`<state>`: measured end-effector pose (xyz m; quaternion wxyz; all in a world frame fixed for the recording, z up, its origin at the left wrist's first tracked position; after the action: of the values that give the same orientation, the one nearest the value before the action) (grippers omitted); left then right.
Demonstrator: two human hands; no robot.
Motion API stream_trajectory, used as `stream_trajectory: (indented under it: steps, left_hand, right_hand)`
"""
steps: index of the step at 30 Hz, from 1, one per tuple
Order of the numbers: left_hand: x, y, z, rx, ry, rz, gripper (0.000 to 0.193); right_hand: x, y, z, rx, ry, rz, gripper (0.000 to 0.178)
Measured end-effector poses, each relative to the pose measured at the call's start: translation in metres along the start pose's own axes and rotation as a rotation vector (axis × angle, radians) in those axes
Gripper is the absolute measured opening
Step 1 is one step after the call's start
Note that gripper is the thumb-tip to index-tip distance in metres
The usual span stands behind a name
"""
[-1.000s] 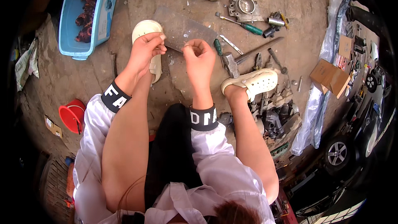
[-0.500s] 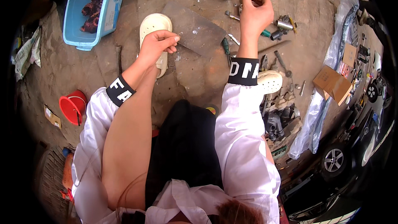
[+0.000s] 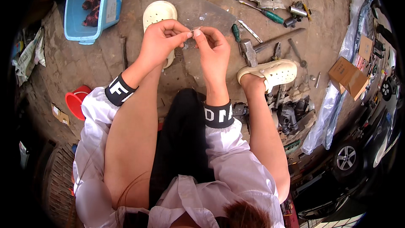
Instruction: The person sits on the floor and uses a knife and hammer to scrape, cut, and shape small metal pieces. They repeatedly pick up parts from a blue container, work on them with tools, and place them into a red bucket.
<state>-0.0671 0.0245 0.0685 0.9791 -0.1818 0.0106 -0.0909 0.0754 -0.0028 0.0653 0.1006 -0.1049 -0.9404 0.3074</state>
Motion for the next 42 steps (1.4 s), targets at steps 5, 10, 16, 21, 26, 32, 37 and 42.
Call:
stream_trajectory:
  steps: [5,10,16,21,26,32,37,42]
  left_hand:
    - [0.004,0.000,0.009,0.167,0.138,-0.065,0.005]
    - [0.010,-0.001,0.009,0.013,-0.144,-0.109,0.011]
    - [0.014,0.004,-0.002,-0.078,-0.183,-0.187,0.012]
    - [0.017,0.005,-0.013,-0.108,-0.164,-0.294,0.009]
    - [0.019,0.007,-0.030,-0.136,0.111,-0.275,0.013]
    - [0.016,0.012,-0.033,-0.271,0.455,-0.289,0.022]
    - [0.001,0.008,-0.057,-0.125,0.563,-0.286,0.021]
    - [-0.006,0.006,-0.061,-0.066,0.545,-0.312,0.018]
  right_hand:
    - [-0.002,-0.001,-0.006,0.057,0.230,-0.011,0.007]
    - [-0.006,0.000,-0.005,0.104,0.418,0.019,0.007]
    - [-0.012,-0.003,-0.001,0.066,0.315,0.085,0.010]
    - [-0.020,-0.006,0.013,0.274,0.483,0.049,0.011]
    - [-0.025,-0.005,0.029,0.242,0.237,0.101,0.012]
    - [-0.039,0.011,0.051,0.149,0.055,0.170,0.017]
    - [-0.050,0.039,0.059,0.111,-0.022,0.305,0.017]
    - [-0.016,0.046,0.062,0.144,0.015,0.231,0.018]
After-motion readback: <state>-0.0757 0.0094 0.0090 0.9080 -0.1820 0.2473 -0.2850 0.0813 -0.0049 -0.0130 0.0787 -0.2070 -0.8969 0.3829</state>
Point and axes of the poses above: each hand's wrist, its own y-axis towards the middle knuckle, its own x-axis out of the palm, z = x × y, the point moved 1 cm from there along y, towards the middle knuckle, and after that the axes turned 7 degrees about x, right-handed, at the moved point
